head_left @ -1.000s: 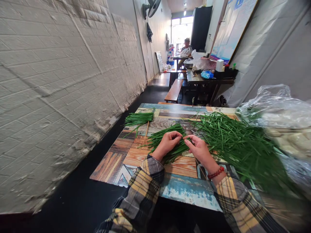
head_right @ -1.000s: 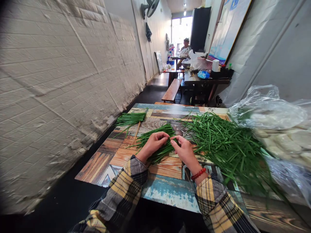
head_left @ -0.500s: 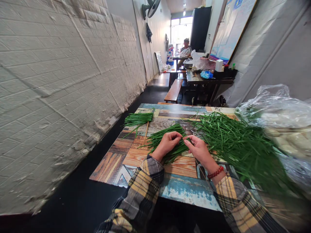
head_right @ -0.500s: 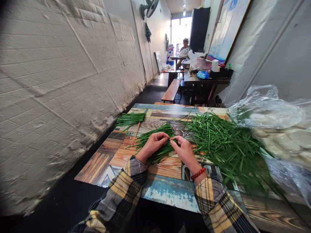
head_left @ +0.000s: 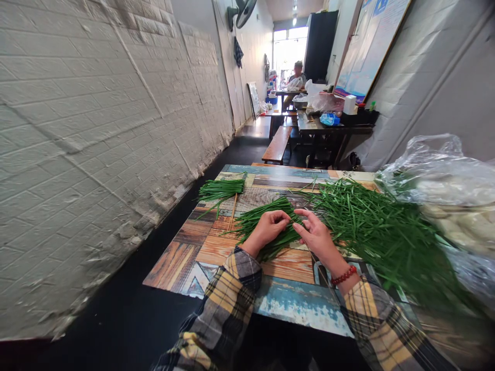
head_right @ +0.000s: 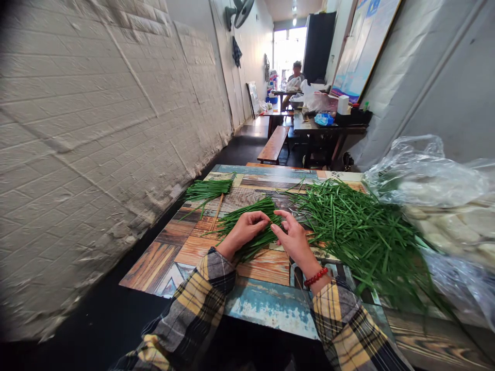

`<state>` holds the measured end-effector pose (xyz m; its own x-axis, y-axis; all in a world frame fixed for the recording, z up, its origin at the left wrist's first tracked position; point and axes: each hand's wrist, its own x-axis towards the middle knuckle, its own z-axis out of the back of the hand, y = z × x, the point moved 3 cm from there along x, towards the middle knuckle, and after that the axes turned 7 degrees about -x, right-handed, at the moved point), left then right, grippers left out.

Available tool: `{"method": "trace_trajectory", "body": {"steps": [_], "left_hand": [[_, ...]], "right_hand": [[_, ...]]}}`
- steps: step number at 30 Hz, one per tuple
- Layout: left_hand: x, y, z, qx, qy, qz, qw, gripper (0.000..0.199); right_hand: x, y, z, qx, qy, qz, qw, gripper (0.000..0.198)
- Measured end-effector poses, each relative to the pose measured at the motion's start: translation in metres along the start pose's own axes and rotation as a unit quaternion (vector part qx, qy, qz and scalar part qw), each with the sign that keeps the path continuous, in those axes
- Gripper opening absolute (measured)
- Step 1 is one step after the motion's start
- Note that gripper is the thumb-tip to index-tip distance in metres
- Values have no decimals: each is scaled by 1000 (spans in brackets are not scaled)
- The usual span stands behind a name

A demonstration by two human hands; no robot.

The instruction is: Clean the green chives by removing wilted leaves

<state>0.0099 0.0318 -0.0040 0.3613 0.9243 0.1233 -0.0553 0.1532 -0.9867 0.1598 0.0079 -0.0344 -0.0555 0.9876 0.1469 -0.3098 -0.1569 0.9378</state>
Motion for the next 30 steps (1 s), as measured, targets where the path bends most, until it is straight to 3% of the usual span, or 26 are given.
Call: {"method": "trace_trajectory", "body": {"steps": [9, 14, 17, 24, 30], "left_hand": [[0, -2, -1, 78, 43, -38, 995, 17], [5, -1, 15, 126, -80, -70, 986, 16], [6, 3, 22, 201, -145, -76, 966, 16], [2, 11, 15, 383, -49, -109, 916, 14], [1, 12, 12, 450, -20, -105, 886, 10]], "right_hand": [[2, -7, -1, 8, 9, -10, 1000, 33], [2, -7, 4, -28, -1, -18, 999, 28], [1, -5, 5, -59, 3, -26, 998, 29], [-1, -1, 4, -54, 15, -37, 998, 30], [0, -6, 2, -51, 20, -34, 998, 28]]}}
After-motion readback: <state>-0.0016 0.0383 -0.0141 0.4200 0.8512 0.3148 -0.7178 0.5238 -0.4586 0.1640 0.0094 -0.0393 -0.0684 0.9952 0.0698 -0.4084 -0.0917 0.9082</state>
